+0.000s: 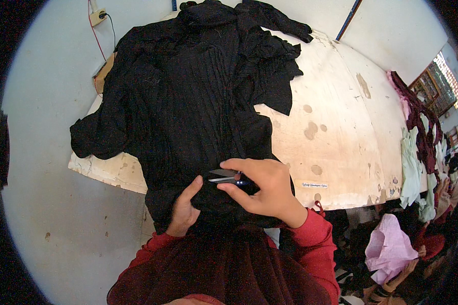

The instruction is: The person uses a small blade to cut a black garment laid on a table. They repeatedly lift and reposition the fabric, make short cuts along seams and edges, and continue trimming the garment throughout the clip.

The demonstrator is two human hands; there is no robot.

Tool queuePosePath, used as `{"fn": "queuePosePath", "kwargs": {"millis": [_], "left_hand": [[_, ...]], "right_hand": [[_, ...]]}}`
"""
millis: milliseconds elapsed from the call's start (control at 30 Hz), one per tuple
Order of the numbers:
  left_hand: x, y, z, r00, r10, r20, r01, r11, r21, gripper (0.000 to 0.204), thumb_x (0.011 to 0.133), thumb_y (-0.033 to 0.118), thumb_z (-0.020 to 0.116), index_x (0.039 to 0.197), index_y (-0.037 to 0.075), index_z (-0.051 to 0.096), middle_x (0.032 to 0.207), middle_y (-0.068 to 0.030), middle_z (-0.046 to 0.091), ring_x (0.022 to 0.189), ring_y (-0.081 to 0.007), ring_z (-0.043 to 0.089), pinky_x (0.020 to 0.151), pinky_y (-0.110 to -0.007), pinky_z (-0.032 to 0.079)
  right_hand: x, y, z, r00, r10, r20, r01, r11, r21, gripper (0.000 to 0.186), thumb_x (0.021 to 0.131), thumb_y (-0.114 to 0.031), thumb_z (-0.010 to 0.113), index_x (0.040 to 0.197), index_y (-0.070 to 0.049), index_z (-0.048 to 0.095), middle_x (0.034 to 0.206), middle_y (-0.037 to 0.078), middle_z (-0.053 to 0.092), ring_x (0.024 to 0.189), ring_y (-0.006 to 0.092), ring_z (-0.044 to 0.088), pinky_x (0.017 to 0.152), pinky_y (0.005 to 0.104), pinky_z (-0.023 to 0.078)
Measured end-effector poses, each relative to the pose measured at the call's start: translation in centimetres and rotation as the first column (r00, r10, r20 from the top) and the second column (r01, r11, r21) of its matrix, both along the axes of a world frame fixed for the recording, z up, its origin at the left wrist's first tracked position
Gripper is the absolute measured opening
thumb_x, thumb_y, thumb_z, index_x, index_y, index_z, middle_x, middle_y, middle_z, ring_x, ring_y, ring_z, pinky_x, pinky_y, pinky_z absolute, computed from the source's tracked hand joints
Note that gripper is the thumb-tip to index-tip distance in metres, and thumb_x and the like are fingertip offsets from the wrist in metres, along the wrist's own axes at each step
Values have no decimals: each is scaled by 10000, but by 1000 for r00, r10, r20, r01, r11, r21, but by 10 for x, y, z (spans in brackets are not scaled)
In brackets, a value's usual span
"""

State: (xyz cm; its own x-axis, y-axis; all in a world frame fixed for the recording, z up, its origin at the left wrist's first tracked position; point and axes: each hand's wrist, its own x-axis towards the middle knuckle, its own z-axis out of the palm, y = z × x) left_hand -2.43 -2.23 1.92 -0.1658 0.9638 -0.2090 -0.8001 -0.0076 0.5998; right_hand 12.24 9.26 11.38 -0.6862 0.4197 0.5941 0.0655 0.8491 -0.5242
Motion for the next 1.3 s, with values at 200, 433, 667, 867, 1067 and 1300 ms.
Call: {"fn": "queuePosePath", "kwargs": {"millis": [200, 433, 667, 867, 1067, 1300], "left_hand": [[1, -1, 4, 999, -37, -12, 37, 998, 45, 441, 1005, 303, 532, 1288, -35, 536, 1247, -148, 612, 1122, -218, 615, 992, -347, 488], [2, -1, 12, 997, -38, -62, 36, 999, -22, 379, 1010, 287, 506, 1254, 6, 572, 1228, -140, 623, 1132, -232, 608, 1002, -396, 476], [-2, 6, 14, 987, -18, -157, 11, 999, -46, 419, 1003, 294, 521, 1267, -30, 548, 1249, -164, 605, 1141, -242, 598, 1016, -390, 462], [-6, 10, 12, 988, -30, -155, 27, 999, -19, 409, 1007, 280, 517, 1264, -36, 550, 1248, -163, 605, 1132, -241, 600, 1010, -384, 462], [-7, 13, 13, 990, -63, -127, 62, 998, -12, 398, 1010, 274, 511, 1263, -30, 554, 1240, -155, 612, 1119, -231, 606, 1005, -382, 464], [-9, 19, 16, 966, -61, -251, 54, 998, -34, 395, 1003, 281, 525, 1253, -21, 572, 1218, -146, 626, 1114, -225, 608, 994, -376, 472]], "right_hand": [[-4, 3, -1, 997, -12, 80, 0, 988, 154, 219, 768, -240, 785, 935, -118, 717, 758, 36, 703, 599, 192, 665, 515, 297, 468], [-8, 5, -4, 1000, -15, 20, 13, 997, 78, 159, 760, -224, 790, 866, -121, 733, 744, 48, 709, 576, 204, 662, 511, 301, 469], [-4, 13, -2, 1000, -11, -11, 11, 1000, 16, 174, 745, -220, 801, 876, -120, 743, 749, 51, 714, 595, 211, 674, 528, 298, 483], [-5, 14, 2, 1000, -6, -9, 6, 996, 90, 185, 746, -227, 800, 881, -114, 744, 752, 41, 715, 617, 195, 681, 542, 293, 481], [-5, 19, -1, 999, 15, -41, -10, 995, 100, 188, 744, -232, 802, 883, -119, 745, 748, 39, 714, 612, 195, 679, 541, 295, 479], [-2, 24, 4, 998, 23, -52, -18, 996, 91, 180, 745, -216, 803, 882, -114, 746, 735, 43, 712, 607, 213, 681, 556, 292, 497]]}}
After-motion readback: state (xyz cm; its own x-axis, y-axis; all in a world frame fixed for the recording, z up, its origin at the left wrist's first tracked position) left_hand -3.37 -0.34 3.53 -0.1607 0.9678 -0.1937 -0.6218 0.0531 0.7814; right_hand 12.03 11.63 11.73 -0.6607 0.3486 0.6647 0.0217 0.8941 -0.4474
